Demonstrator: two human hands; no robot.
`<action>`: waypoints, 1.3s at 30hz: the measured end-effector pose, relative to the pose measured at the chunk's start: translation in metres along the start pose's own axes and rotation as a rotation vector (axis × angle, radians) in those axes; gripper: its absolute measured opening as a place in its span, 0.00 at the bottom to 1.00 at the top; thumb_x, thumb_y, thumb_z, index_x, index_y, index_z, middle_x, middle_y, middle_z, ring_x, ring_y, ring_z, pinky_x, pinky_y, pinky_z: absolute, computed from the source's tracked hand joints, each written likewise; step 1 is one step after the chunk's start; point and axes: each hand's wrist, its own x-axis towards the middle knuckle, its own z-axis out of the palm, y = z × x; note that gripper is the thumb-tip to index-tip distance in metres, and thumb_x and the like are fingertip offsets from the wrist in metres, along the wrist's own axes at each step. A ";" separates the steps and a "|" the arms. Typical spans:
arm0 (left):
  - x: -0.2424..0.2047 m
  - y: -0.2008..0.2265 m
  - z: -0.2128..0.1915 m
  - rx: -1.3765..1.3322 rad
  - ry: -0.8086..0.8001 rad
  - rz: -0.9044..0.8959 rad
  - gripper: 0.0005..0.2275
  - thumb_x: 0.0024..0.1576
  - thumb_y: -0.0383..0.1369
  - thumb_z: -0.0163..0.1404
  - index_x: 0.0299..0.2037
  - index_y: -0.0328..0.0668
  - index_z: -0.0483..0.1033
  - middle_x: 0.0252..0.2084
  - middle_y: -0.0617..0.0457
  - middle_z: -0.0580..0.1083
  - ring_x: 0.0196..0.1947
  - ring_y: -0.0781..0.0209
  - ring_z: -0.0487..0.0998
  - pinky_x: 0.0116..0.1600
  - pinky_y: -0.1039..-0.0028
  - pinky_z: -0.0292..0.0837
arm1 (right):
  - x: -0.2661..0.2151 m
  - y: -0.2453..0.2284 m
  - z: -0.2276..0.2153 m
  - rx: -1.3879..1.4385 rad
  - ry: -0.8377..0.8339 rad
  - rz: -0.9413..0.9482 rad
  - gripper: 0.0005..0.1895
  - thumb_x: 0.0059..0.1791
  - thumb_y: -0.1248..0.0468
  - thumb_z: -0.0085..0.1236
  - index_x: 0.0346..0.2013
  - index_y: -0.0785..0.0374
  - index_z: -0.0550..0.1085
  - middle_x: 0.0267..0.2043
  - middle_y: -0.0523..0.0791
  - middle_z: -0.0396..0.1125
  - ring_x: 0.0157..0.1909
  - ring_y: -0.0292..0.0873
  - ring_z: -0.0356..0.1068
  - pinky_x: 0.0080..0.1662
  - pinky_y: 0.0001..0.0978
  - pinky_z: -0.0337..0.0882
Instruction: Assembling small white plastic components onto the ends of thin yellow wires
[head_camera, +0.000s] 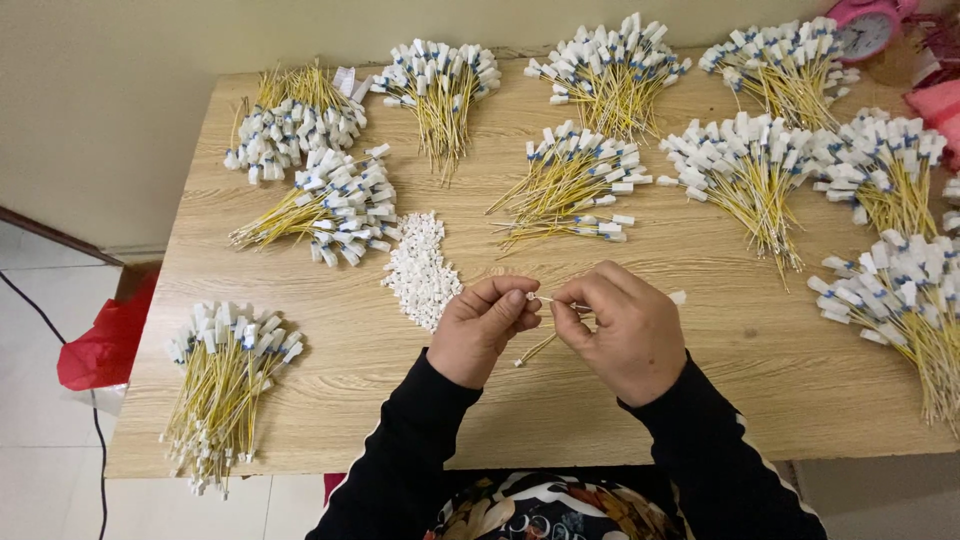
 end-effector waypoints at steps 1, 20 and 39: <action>-0.001 0.000 0.000 -0.001 -0.001 0.000 0.10 0.58 0.29 0.51 0.46 0.29 0.75 0.33 0.45 0.77 0.33 0.61 0.81 0.45 0.73 0.79 | -0.001 0.000 0.000 -0.001 0.000 0.000 0.05 0.42 0.68 0.63 0.24 0.55 0.74 0.20 0.41 0.61 0.24 0.41 0.68 0.28 0.27 0.69; -0.004 0.005 0.010 0.047 0.025 0.026 0.10 0.58 0.30 0.51 0.44 0.27 0.76 0.31 0.44 0.77 0.33 0.61 0.81 0.44 0.75 0.79 | 0.000 0.003 0.000 -0.118 0.047 -0.124 0.08 0.40 0.70 0.61 0.23 0.53 0.73 0.20 0.40 0.60 0.26 0.43 0.69 0.32 0.28 0.70; -0.001 -0.002 0.007 -0.117 0.085 -0.062 0.10 0.58 0.31 0.52 0.45 0.30 0.75 0.31 0.46 0.77 0.30 0.62 0.81 0.42 0.72 0.80 | -0.001 -0.001 -0.008 0.202 -0.147 0.062 0.02 0.47 0.67 0.58 0.33 0.57 0.77 0.30 0.45 0.68 0.29 0.45 0.72 0.31 0.30 0.74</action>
